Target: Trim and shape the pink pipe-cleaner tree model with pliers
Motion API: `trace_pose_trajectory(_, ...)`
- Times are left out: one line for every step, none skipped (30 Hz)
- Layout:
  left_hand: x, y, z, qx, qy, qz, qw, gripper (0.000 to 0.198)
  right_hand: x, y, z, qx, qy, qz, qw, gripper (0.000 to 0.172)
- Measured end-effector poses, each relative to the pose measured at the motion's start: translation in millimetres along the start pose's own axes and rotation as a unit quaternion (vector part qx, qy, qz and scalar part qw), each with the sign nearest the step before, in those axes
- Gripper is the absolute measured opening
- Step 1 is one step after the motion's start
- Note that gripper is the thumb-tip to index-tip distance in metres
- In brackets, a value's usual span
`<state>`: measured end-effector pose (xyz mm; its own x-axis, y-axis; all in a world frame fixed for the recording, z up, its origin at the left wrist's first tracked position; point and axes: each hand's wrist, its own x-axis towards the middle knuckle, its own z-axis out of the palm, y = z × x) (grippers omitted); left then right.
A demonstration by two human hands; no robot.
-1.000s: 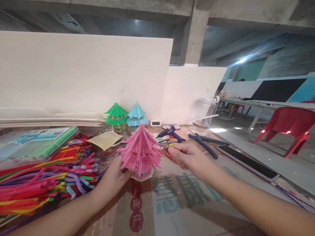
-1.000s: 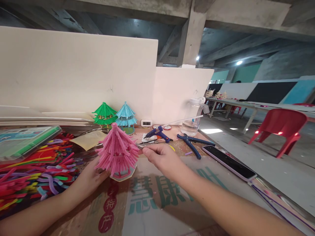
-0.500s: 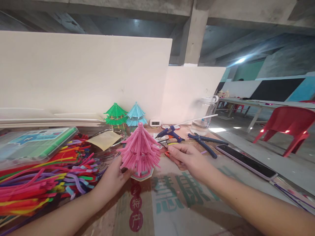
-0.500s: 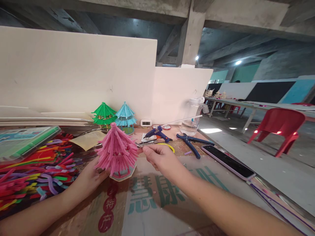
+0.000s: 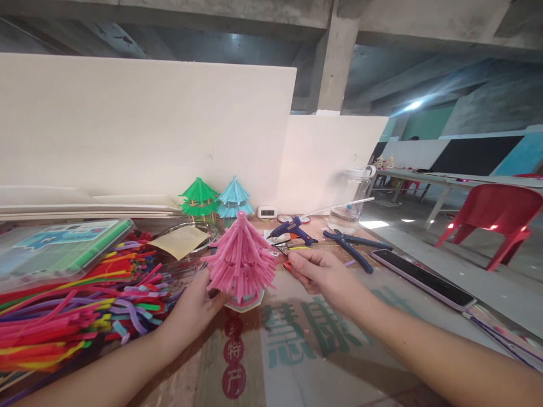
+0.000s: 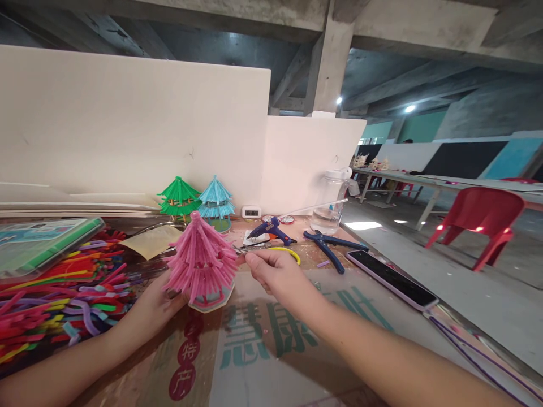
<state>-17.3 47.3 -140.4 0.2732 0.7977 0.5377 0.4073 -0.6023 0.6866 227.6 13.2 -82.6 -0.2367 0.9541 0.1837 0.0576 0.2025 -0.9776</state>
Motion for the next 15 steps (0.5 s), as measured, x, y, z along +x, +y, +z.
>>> trace_pose_trajectory(0.2, 0.9, 0.0, 0.002, 0.001, 0.0, 1.0, 0.043, 0.1, 0.1, 0.1, 0.003, 0.002, 0.001, 1.0, 0.057)
trace_pose_trajectory(0.4, 1.6, -0.1, 0.005, 0.002, 0.001, 1.0, 0.042, 0.3, 0.2, 0.1, 0.003, 0.003, 0.002, 1.0, 0.057)
trace_pose_trajectory(0.6, 2.0, -0.1, 0.008, 0.004, 0.002, 1.0, 0.042, 0.6, 0.4, 0.1, -0.002, 0.003, 0.001, 1.0, 0.056)
trace_pose_trajectory(0.6, 1.9, -0.1, 0.011, 0.005, 0.004, 1.0, 0.041, 0.8, 0.5, 0.1, -0.009, 0.001, 0.0, 1.0, 0.056)
trace_pose_trajectory(0.6, 1.5, 0.0, 0.015, 0.007, 0.006, 1.0, 0.041, 1.1, 0.7, 0.0, -0.015, 0.0, -0.001, 1.0, 0.055)
trace_pose_trajectory(0.6, 0.9, 0.0, 0.017, 0.009, 0.007, 1.0, 0.041, 1.3, 1.0, -0.1, -0.021, -0.001, -0.002, 1.0, 0.055)
trace_pose_trajectory(0.5, 0.2, 0.1, 0.019, 0.011, 0.007, 1.0, 0.041, 1.4, 1.3, -0.2, -0.026, 0.0, -0.002, 1.0, 0.055)
trace_pose_trajectory(0.5, -0.5, 0.2, 0.02, 0.01, 0.008, 1.0, 0.041, 1.4, 1.6, -0.3, -0.029, 0.001, -0.002, 1.0, 0.055)
trace_pose_trajectory(0.5, -0.9, 0.3, 0.019, 0.009, 0.008, 1.0, 0.041, 1.4, 1.9, -0.3, -0.027, 0.001, -0.001, 1.0, 0.055)
trace_pose_trajectory(0.5, -1.0, 0.3, 0.017, 0.008, 0.009, 1.0, 0.041, 1.3, 2.2, -0.4, -0.022, 0.002, -0.001, 1.0, 0.055)
trace_pose_trajectory(0.6, -0.7, 0.4, 0.015, 0.006, 0.009, 1.0, 0.041, 1.2, 2.4, -0.3, -0.014, 0.001, 0.0, 1.0, 0.055)
trace_pose_trajectory(0.7, -0.1, 0.5, 0.014, 0.006, 0.009, 1.0, 0.041, 1.1, 2.5, -0.2, -0.004, -0.001, -0.001, 1.0, 0.055)
trace_pose_trajectory(0.9, 0.8, 0.5, 0.013, 0.006, 0.01, 1.0, 0.041, 1.0, 2.5, -0.1, 0.005, -0.002, -0.001, 1.0, 0.055)
trace_pose_trajectory(1.1, 1.9, 0.5, 0.013, 0.008, 0.009, 1.0, 0.042, 0.9, 2.3, 0.1, 0.01, -0.003, -0.002, 1.0, 0.054)
trace_pose_trajectory(1.3, 2.9, 0.5, 0.015, 0.009, 0.008, 1.0, 0.043, 0.9, 2.0, 0.2, 0.011, -0.002, -0.004, 1.0, 0.054)
